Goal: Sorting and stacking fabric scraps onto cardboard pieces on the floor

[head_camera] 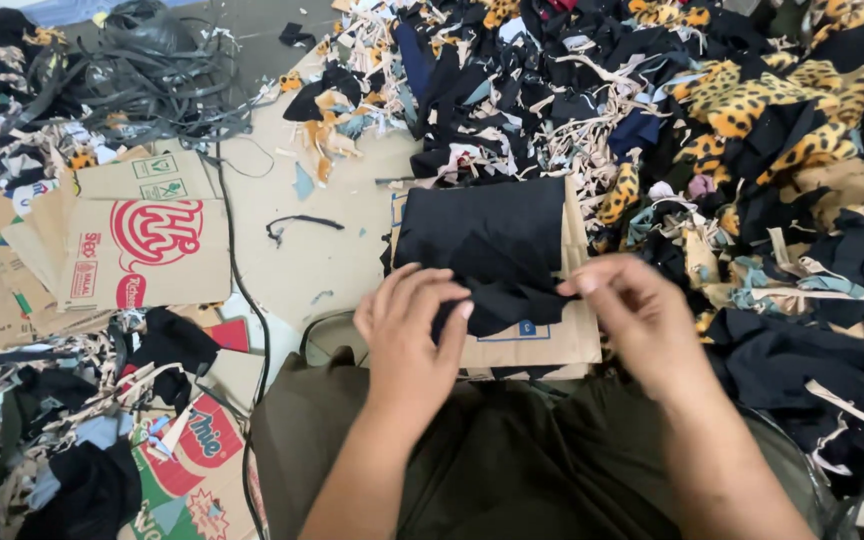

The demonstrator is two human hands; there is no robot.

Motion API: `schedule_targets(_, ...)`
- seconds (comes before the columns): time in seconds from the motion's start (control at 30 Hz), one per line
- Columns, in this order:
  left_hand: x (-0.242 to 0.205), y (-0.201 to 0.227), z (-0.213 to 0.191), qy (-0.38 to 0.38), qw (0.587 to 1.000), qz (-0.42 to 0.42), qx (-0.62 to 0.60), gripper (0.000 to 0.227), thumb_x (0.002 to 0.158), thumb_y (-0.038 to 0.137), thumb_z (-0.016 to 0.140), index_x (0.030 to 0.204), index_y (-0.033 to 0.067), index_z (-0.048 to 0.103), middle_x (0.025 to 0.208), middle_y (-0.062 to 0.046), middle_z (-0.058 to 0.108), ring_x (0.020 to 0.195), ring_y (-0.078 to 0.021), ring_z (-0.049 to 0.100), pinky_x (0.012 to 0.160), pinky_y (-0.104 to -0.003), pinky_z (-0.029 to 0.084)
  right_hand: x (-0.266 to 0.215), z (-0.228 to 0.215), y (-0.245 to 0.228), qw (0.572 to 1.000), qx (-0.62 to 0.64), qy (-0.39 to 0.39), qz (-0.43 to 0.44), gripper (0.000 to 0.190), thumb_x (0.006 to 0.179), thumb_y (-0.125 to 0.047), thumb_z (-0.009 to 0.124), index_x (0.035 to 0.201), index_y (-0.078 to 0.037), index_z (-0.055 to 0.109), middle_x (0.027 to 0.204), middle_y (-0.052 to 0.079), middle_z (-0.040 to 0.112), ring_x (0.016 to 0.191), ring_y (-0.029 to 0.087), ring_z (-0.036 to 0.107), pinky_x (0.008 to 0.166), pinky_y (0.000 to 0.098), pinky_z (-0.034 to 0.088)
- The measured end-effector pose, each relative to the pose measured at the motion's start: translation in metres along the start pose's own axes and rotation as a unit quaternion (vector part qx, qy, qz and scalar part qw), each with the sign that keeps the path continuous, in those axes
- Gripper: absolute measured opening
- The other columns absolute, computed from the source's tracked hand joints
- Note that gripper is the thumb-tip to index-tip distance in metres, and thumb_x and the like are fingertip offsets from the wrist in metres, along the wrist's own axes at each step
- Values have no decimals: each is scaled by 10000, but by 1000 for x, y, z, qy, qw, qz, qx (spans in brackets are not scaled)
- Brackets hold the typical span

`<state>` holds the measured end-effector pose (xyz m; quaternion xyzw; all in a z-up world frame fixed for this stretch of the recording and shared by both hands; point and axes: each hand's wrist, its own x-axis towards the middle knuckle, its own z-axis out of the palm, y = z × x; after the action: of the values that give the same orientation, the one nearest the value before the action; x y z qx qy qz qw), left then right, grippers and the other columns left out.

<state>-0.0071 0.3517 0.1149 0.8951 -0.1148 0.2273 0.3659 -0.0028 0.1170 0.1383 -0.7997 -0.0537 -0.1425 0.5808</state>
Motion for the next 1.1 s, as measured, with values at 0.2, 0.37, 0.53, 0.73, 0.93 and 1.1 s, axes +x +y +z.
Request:
schedule_targets(0.2, 35, 31, -26, -59, 978, -33, -198, 144, 888, 237, 776, 1029, 257, 755, 820, -8, 789, 821, -226, 780, 783, -313, 574, -2, 2, 14, 981, -136, -37, -134, 438, 803, -208, 858, 1217, -133, 738, 1092, 120, 739, 1021, 356, 698, 937, 482, 517)
schedule_targets(0.37, 65, 54, -41, -63, 953, -2, -295, 187, 903, 132, 761, 1085, 179, 752, 961, -74, 803, 953, -255, 777, 863, -355, 576, -8, 5, 45, 996, -81, 9, -42, 169, 877, -105, 801, 1042, -84, 767, 925, 71, 749, 919, 259, 666, 891, 423, 526)
schedule_targets(0.53, 106, 43, -9, -55, 969, 41, -237, 301, 913, 215, 766, 1198, 172, 679, 1035, -101, 781, 1045, -347, 753, 924, -438, 581, -10, 0, 55, 992, -101, 37, 67, 146, 959, -155, 772, 1075, -74, 803, 853, 110, 753, 942, 199, 675, 842, 404, 516)
schedule_targets(0.73, 127, -14, 58, -176, 976, -47, -120, 379, 909, 176, 696, 1275, 268, 664, 1056, -69, 795, 984, -296, 773, 895, -424, 600, -32, 8, 44, 969, -217, 110, 37, 342, 854, -105, 792, 1189, -167, 774, 912, 72, 769, 992, 374, 677, 976, 530, 522)
schedule_targets(0.93, 81, 2, 17, 4, 996, 76, -54, 323, 1004, 47, 550, 1233, 201, 717, 1180, -132, 702, 1164, -402, 664, 997, -509, 504, -35, 17, 42, 968, -198, 152, -12, 237, 895, -88, 767, 1111, -176, 805, 886, 57, 757, 964, 317, 695, 921, 460, 552)
schedule_targets(1.1, 16, 10, 34, -33, 984, 87, 150, 420, 1049, 409, 497, 1454, 343, 590, 1598, -114, 451, 1494, -405, 346, 1182, -570, 183, -33, 25, 53, 950, -274, 113, -99, 259, 886, -164, 715, 1089, -304, 794, 1022, -47, 754, 1036, 261, 667, 920, 434, 513)
